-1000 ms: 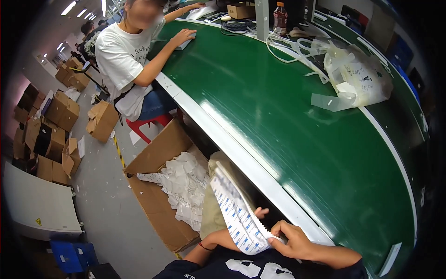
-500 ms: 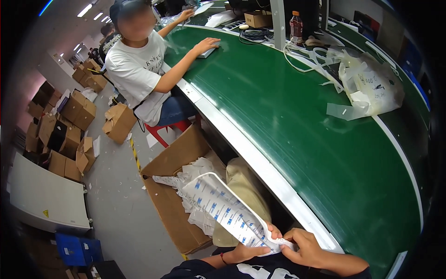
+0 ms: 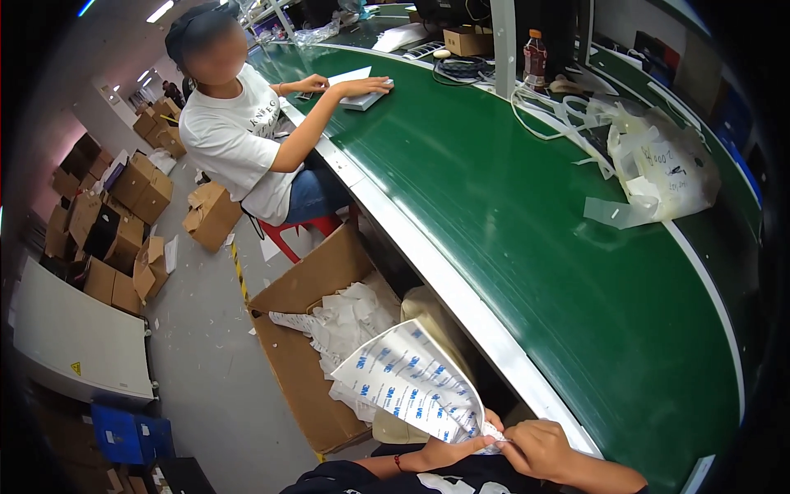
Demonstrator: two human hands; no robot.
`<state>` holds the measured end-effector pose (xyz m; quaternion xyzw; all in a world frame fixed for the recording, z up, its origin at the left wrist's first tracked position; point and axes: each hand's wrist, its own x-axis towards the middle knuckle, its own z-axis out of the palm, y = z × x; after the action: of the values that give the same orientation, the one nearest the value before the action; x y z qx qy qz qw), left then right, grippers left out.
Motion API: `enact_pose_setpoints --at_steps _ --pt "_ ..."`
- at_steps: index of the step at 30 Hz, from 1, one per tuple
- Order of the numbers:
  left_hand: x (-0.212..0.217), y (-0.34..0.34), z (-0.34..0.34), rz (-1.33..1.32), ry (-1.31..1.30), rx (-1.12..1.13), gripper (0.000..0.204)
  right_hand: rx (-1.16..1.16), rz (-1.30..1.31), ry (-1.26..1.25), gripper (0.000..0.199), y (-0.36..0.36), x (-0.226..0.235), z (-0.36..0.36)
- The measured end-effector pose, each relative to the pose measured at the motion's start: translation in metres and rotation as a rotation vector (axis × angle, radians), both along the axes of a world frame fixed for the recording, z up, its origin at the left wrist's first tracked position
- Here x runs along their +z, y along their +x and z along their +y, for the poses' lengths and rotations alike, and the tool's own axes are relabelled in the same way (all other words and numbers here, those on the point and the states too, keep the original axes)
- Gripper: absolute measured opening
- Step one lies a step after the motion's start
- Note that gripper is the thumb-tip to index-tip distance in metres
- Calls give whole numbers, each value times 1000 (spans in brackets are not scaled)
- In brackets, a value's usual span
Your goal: Applying adhesive labels from a sticker sheet to small white electronic components on an assembly line conveyor belt.
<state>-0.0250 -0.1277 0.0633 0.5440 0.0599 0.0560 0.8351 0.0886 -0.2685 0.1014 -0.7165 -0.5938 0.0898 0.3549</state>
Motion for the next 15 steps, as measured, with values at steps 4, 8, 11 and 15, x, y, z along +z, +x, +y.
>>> enact_pose_setpoints --at_steps 4,8,11,15 --pt "-4 -4 3 50 54 48 33 -6 109 -103 10 2 9 4" --pt "-6 -2 3 42 16 83 33 -115 211 43 12 -1 7 10" --pt "-6 -2 3 49 4 91 33 -142 259 82 13 -1 8 9" --pt "-5 -3 3 70 1 72 34 -117 292 49 15 -2 10 7"
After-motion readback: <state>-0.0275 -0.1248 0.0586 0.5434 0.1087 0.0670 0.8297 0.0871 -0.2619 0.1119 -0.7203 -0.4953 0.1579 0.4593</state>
